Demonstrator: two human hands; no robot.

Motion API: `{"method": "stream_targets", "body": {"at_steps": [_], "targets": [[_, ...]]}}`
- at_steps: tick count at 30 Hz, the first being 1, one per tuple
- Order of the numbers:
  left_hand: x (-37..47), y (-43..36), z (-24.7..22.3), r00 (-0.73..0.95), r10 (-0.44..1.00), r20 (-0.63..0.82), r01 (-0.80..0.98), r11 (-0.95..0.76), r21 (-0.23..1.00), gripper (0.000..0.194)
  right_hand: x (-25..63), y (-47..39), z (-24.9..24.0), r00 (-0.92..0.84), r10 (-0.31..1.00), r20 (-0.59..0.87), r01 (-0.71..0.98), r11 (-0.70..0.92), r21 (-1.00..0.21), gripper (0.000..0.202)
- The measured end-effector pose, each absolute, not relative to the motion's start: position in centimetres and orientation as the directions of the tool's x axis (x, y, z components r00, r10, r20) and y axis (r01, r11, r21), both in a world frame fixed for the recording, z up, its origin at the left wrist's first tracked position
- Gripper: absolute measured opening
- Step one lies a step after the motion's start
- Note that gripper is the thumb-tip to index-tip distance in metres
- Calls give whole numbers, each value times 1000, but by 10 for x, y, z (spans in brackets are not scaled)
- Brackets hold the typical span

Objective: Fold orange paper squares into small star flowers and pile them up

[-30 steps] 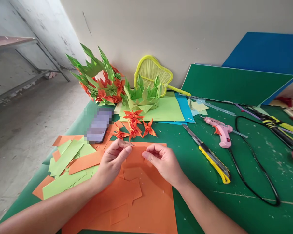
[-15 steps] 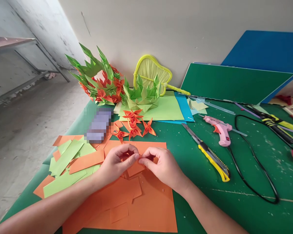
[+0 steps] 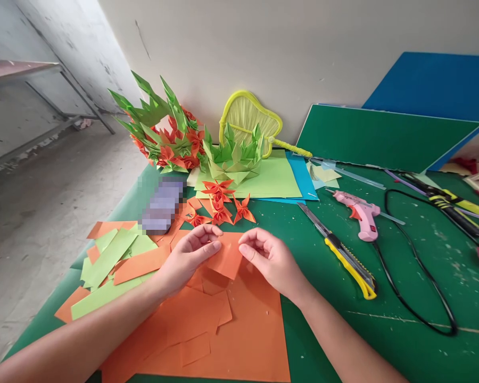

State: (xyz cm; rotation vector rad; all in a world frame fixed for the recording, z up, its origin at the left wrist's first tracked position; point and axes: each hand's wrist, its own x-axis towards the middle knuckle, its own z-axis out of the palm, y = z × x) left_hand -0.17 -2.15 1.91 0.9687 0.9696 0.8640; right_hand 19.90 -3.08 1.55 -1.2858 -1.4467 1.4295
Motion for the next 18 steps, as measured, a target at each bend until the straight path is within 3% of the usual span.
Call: {"method": "stream_targets", "body": {"at_steps": [4,9,15,18], "targets": [[1,-23,22,359,898,-255,-250,356,901,19,203,-28,12,-191,967,-167,14,-168,-986,19],[3,-23,23,413,895,-167,-287,302,909,19,203,-27,12,-182,963,-200,-48,-212,-976,23],[2,-21,14,353,925,-139,-212,224,951,23,203,-27,11,-180,963,-201,-9,-206,-978,23],[1,-21,11,283,949,-139,-182,195,964,26,205,-28,11,-168,983,-79,46,-72,-996,16]]}}
